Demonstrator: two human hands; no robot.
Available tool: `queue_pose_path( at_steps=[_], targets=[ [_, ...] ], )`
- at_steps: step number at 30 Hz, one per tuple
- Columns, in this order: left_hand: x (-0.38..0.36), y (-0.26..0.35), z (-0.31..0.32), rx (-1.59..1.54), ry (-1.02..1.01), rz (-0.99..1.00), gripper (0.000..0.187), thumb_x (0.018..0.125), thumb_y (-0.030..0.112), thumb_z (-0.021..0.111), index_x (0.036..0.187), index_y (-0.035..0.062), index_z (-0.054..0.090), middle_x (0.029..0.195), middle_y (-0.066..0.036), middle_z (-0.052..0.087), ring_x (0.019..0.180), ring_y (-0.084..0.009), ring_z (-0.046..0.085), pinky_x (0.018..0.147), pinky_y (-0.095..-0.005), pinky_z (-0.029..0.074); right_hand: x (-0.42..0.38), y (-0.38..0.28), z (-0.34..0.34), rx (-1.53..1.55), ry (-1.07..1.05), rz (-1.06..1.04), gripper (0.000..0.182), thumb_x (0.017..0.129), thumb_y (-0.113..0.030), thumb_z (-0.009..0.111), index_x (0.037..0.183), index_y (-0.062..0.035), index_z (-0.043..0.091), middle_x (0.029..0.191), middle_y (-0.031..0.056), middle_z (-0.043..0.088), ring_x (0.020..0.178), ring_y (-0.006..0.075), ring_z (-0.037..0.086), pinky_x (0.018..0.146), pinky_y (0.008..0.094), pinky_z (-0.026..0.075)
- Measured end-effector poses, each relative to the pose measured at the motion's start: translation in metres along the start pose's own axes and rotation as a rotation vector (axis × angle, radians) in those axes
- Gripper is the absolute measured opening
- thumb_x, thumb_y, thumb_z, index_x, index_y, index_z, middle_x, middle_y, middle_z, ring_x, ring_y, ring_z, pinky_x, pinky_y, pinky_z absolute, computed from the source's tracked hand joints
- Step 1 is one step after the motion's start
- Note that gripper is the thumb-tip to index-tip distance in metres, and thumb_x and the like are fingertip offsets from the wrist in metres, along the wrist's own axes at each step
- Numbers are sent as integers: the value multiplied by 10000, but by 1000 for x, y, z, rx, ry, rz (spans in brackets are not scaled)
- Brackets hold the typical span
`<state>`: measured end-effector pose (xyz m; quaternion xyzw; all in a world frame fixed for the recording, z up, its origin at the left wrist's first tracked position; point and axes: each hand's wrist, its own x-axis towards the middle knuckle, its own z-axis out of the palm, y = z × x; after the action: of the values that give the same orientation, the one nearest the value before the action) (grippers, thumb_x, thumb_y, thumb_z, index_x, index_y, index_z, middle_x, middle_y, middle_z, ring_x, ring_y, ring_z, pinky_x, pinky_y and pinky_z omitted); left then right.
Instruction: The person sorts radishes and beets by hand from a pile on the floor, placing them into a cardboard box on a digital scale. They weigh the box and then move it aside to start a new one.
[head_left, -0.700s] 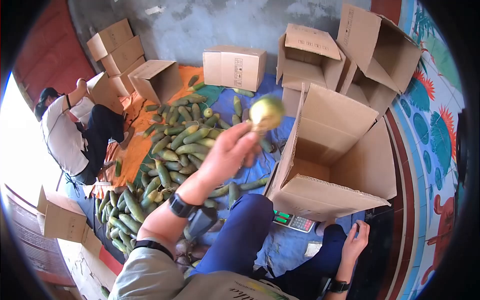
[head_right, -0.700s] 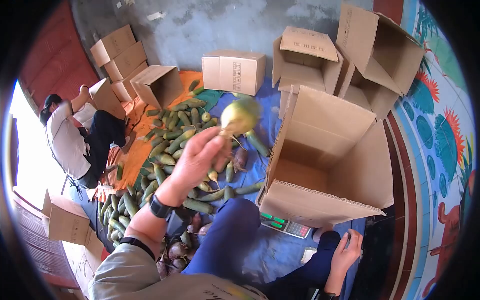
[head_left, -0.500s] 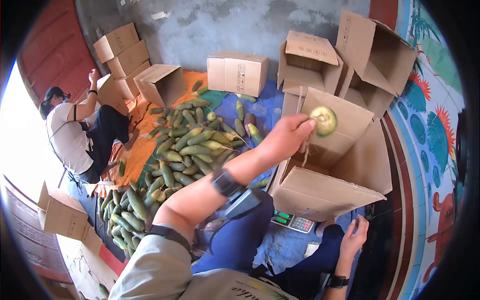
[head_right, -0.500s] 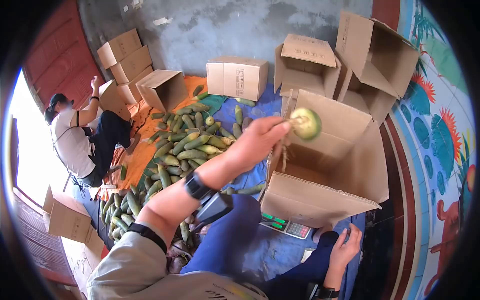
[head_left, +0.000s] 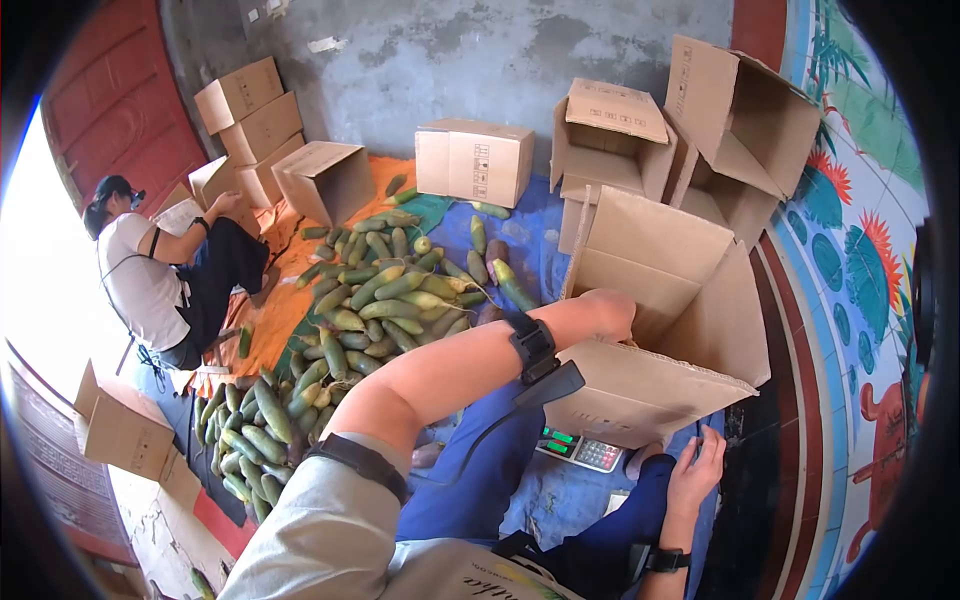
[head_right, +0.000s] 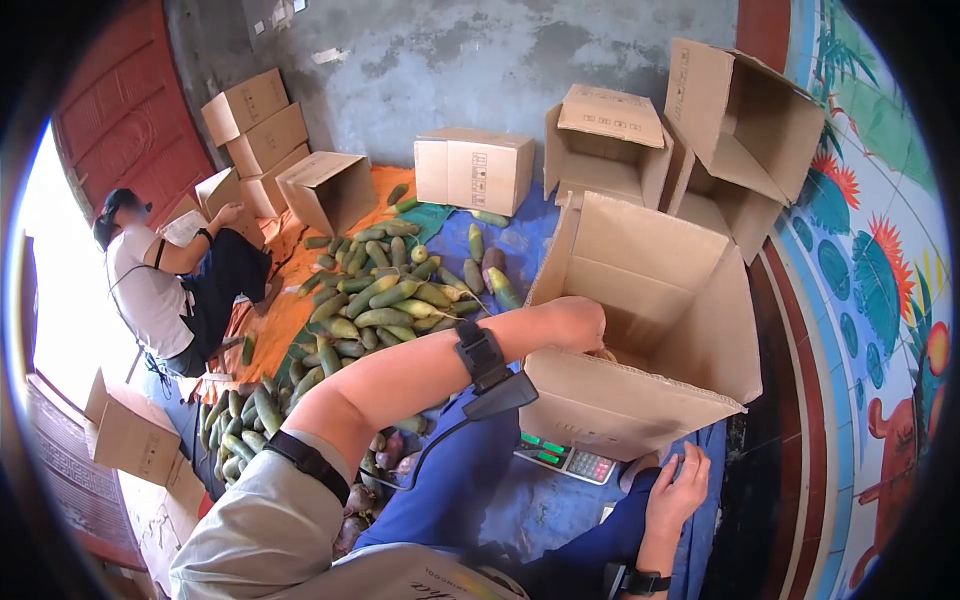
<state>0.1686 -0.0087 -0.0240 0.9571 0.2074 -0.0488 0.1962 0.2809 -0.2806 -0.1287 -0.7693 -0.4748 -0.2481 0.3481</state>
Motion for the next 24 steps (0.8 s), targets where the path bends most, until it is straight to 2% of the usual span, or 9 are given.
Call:
queue_pose_path(
  at_steps=[2,4,8,11,14,16,18,22,24],
  targets=[
    [-1,0,-2,19,16,32,219,766,227,583,786,25,665,766,-168,625,762,-315,600,683,-413,463,1,-2,2,29,-10,24,250,763,22,547,1011,17,519,945,185,541,850,359,552,712,404,456],
    [2,1,-3,132,-113,-47,190,729,119,572,862,30,675,928,-143,638,871,-295,609,726,-399,483,2,-6,3,28,-12,24,249,763,23,546,1011,18,518,944,185,541,849,360,551,716,406,455],
    [12,-11,13,158,-113,-35,202,720,98,566,878,33,674,927,-142,638,867,-304,607,718,-405,484,3,-5,6,23,-15,6,247,763,26,543,1008,20,517,941,185,540,852,363,549,722,408,454],
    [3,-14,4,108,-42,-1,178,701,87,565,842,57,668,803,-154,636,741,-333,596,677,-422,464,4,-6,6,29,-38,13,244,766,23,540,1009,21,515,941,184,537,852,364,549,722,406,454],
    [-10,-9,-16,-40,-133,-16,199,704,67,552,875,52,654,777,-142,635,696,-318,601,630,-404,472,4,-6,8,32,-43,12,239,773,19,538,1011,19,514,945,183,534,852,360,549,717,405,453],
    [-15,-6,-19,-147,331,67,189,723,74,559,896,46,631,735,-122,633,643,-279,608,572,-378,479,4,-7,8,25,-48,15,237,776,17,538,1012,18,514,945,181,534,841,355,551,710,402,453],
    [-39,-3,-29,-427,598,199,135,778,86,562,891,28,607,670,-93,620,599,-211,605,530,-333,475,4,-8,8,12,-57,27,235,780,15,537,1013,17,513,945,179,533,830,350,553,704,399,454],
    [-90,-24,-34,-724,797,319,135,862,93,513,909,-7,590,670,-48,593,580,-82,558,530,-232,457,4,-8,6,32,-43,26,232,788,14,533,1019,14,514,944,174,532,790,332,557,685,384,455],
    [-122,-42,-33,-780,820,132,134,866,90,510,912,-11,586,682,-32,585,596,-69,546,547,-225,453,4,-8,5,29,-56,31,233,790,16,531,1022,12,514,945,172,533,779,328,558,681,380,456]
  ],
)
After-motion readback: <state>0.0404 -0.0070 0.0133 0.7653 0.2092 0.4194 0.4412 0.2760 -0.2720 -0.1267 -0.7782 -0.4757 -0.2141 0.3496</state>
